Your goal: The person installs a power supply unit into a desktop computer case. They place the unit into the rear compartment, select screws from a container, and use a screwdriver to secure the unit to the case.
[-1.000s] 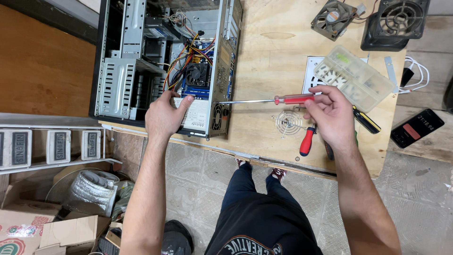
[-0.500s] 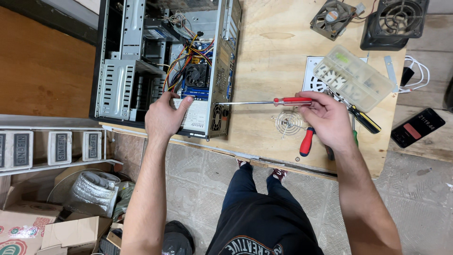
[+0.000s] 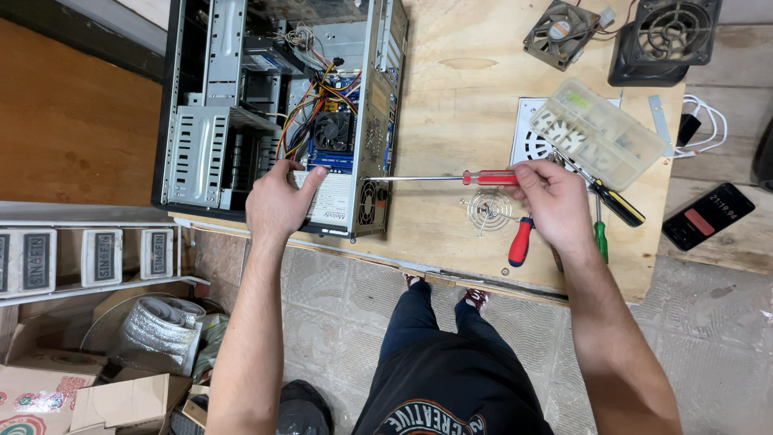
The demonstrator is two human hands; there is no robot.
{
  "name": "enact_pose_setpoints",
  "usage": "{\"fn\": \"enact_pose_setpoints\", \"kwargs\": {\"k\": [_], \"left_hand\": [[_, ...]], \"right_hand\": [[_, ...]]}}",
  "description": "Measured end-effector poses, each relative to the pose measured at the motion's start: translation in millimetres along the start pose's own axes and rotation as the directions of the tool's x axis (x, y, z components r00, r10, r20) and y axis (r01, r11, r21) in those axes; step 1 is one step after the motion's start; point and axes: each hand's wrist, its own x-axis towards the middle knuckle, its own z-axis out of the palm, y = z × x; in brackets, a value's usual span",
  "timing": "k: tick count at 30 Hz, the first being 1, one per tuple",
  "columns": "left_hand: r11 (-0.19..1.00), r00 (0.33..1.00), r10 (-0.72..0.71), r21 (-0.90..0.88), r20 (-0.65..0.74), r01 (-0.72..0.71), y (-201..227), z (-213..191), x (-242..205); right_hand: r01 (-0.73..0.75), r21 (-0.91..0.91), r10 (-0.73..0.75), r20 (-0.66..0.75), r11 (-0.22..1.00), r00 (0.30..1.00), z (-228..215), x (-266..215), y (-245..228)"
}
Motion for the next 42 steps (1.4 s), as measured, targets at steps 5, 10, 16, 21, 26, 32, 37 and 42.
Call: {"fn": "enact_pose_setpoints", "kwargs": {"k": [5, 10, 16, 21, 26, 32, 37, 42], "left_hand": [[1.000, 1.000, -0.007, 0.006, 0.010, 0.007, 0, 0, 1], [1.000, 1.000, 0.001, 0.007, 0.016, -0.001, 3, -1, 0], [1.000, 1.000, 0.008, 0.010, 0.015, -0.008, 2, -1, -2], [1.000, 1.000, 0.005, 0.006, 0.020, -0.006, 6, -5, -4], [1.000, 1.000, 0.006, 0.029, 0.025, -0.007, 3, -3, -1], [0.999, 1.000, 0.011, 0.052, 0.026, -0.012, 4, -2, -1], [0.998, 0.999, 0.015, 0.059, 0.028, -0.017, 3, -1, -2], [0.997, 0.999, 0.054, 0.055, 0.005, -0.054, 5, -1, -1]], "right_hand": [[0.213, 0.032, -0.215, 0.105, 0.976, 0.971, 3, -7, -29], [0.366, -0.144, -0.325, 0.246, 0.920, 0.913, 3, -5, -57], [0.134, -0.184, -0.064, 0.342, 0.974, 0.938, 5, 8, -58], [0.477, -0.302, -0.358, 0.375, 0.825, 0.855, 4, 4, -64], [0.499, -0.305, -0.359, 0.414, 0.811, 0.836, 5, 8, -75], [0.372, -0.291, -0.219, 0.446, 0.881, 0.868, 5, 13, -81], [0.559, -0.331, -0.370, 0.487, 0.760, 0.791, 9, 11, -84], [0.564, -0.308, -0.363, 0.517, 0.766, 0.775, 12, 27, -59]]}}
